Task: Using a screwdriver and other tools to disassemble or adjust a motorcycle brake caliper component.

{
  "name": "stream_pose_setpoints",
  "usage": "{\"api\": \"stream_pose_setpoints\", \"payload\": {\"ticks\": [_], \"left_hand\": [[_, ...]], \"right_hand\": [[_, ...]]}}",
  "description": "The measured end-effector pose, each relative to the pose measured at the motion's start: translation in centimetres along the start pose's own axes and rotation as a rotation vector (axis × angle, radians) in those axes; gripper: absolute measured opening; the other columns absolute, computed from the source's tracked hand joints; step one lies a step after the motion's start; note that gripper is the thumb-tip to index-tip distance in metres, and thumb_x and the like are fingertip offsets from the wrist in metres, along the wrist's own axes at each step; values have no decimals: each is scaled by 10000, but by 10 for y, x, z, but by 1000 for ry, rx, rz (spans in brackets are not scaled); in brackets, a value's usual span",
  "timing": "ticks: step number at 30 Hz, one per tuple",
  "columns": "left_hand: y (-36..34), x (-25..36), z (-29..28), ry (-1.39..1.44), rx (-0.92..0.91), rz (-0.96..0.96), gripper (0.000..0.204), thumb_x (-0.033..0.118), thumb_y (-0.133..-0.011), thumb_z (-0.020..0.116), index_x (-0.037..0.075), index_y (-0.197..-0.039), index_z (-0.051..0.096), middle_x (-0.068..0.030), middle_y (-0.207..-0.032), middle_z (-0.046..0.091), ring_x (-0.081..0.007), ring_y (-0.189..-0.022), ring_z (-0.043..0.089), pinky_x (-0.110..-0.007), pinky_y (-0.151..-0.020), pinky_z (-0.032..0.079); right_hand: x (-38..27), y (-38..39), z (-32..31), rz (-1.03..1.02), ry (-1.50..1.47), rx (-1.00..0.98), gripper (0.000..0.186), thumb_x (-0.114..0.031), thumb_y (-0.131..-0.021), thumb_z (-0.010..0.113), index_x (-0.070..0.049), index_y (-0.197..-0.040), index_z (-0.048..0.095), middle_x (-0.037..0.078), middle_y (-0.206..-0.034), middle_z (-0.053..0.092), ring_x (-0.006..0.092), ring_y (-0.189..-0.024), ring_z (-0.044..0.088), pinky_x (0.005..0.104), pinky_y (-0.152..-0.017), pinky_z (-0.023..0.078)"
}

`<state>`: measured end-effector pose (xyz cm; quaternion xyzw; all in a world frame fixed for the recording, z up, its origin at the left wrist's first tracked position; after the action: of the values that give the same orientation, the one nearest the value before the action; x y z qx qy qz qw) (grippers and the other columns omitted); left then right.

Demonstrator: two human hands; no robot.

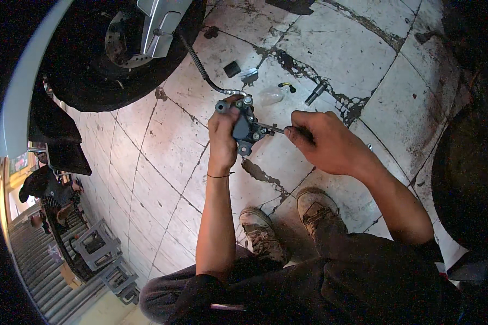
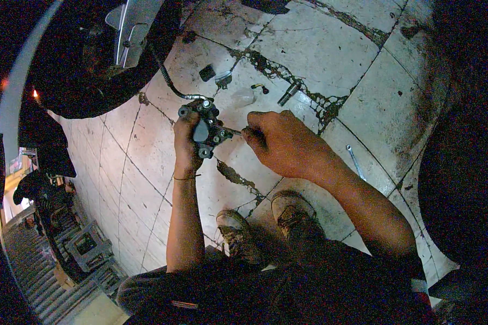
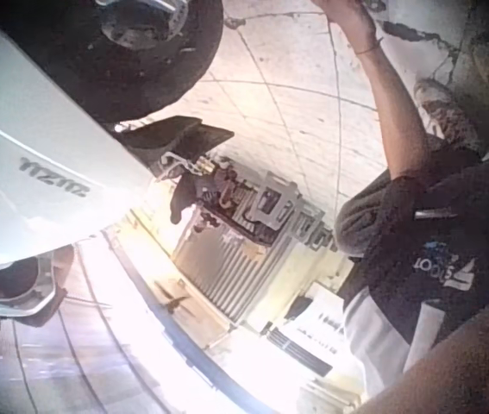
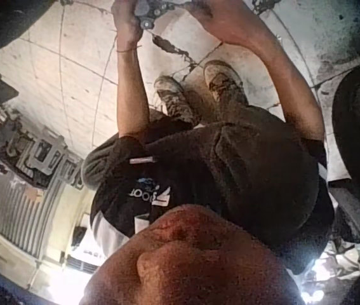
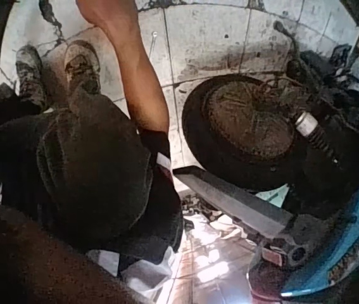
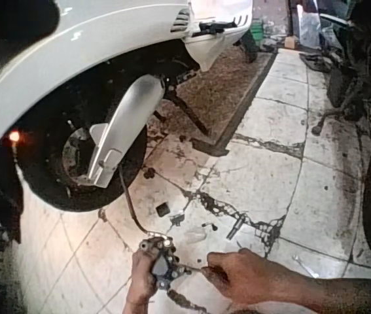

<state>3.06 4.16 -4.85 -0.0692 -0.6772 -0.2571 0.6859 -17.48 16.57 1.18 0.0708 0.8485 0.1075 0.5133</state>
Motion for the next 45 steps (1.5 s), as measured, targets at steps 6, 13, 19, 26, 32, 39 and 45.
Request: {"api": "stream_pose_setpoints", "payload": {"ticks": [6,13,19,26,32,39,45], "left_hand": [[4,9,4,-55,-23,-7,310,98,-899,597,-16,-1187,612,-37,-980,656,-112,-861,588,-261,-785,488],[2,16,10,-180,-32,41,286,95,-896,614,-7,-1163,611,-11,-930,635,-95,-805,577,-250,-732,491],[-1,16,7,-229,-46,59,272,106,-908,623,-7,-1154,598,-15,-920,631,-91,-804,581,-248,-740,499],[-3,0,-3,-105,-42,12,291,106,-911,598,-20,-1174,596,-37,-953,647,-110,-826,605,-263,-754,511],[-4,-2,-5,41,-88,-37,340,161,-924,550,-28,-1204,592,-82,-982,671,-152,-833,637,-282,-774,526],[-2,5,2,145,-131,-118,390,189,-920,544,-31,-1242,562,-132,-983,683,-213,-802,682,-330,-712,565],[-2,8,-4,109,-134,-110,437,232,-908,545,-45,-1246,557,-137,-1008,684,-219,-871,675,-340,-780,557]], "right_hand": [[-15,2,-4,-67,161,11,195,-193,-948,579,-8,-888,593,233,-708,625,438,-709,642,527,-665,497],[-39,5,-7,-125,463,62,153,-58,-887,547,8,-994,634,250,-728,652,430,-727,679,509,-625,542],[-45,-14,-20,-163,417,-77,188,-100,-887,547,31,-970,651,256,-974,671,419,-828,695,497,-712,570],[-23,-26,-17,-4,230,-165,223,-175,-918,577,38,-915,640,268,-802,662,458,-857,670,557,-787,525],[-6,-9,-12,-17,269,-39,224,-281,-942,590,-58,-951,603,198,-800,673,430,-808,669,551,-731,528],[-5,-9,-28,-64,375,-99,201,-299,-946,592,-101,-979,603,181,-756,663,417,-805,671,549,-717,531],[-20,-19,-39,-115,492,-137,186,-289,-918,623,-110,-967,628,176,-783,675,403,-817,677,539,-729,536]]}}
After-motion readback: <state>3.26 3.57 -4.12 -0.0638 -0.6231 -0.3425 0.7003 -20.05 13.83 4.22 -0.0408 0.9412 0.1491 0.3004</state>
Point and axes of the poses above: each hand's wrist, its own y-axis away from the middle knuckle, its own z-axis out of the palm, x = y × z, the point moved 1 cm from there along -y, towards the middle knuckle
